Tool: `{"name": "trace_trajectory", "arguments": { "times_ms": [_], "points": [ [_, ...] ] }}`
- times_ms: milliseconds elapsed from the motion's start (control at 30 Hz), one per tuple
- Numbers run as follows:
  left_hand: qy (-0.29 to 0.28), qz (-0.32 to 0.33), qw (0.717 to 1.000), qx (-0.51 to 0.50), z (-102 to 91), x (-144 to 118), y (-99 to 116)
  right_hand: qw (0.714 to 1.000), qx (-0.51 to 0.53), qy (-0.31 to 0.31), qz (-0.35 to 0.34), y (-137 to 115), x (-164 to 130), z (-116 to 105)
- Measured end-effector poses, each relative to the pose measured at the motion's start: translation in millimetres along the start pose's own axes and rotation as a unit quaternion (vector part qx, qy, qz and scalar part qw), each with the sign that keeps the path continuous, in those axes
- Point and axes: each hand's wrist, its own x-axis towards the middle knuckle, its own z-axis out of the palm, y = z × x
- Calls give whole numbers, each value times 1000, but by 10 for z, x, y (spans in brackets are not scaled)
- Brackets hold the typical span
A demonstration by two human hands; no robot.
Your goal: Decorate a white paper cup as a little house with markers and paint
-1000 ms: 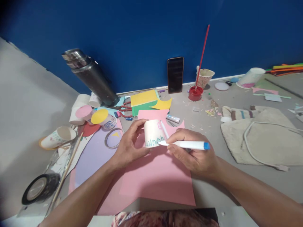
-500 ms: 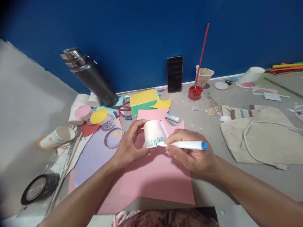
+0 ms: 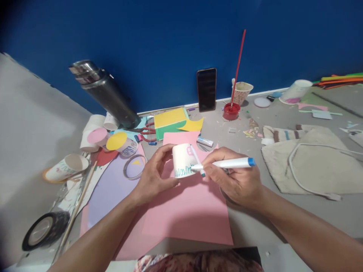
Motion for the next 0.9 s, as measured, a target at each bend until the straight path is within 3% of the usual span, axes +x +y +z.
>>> {"name": "trace_trajectory", "arguments": {
  "times_ms": [467, 700, 900],
  "points": [
    [-2, -10, 997, -72, 13, 21, 20, 1000, 0, -7, -25, 5, 19, 5],
    [-8, -16, 998, -57, 1, 0, -14, 1000, -2, -18, 5, -12, 21, 0],
    [-6, -12, 1000, -26, -9, -5, -15, 1000, 0, -23, -15, 10, 10, 3]
  ]
}}
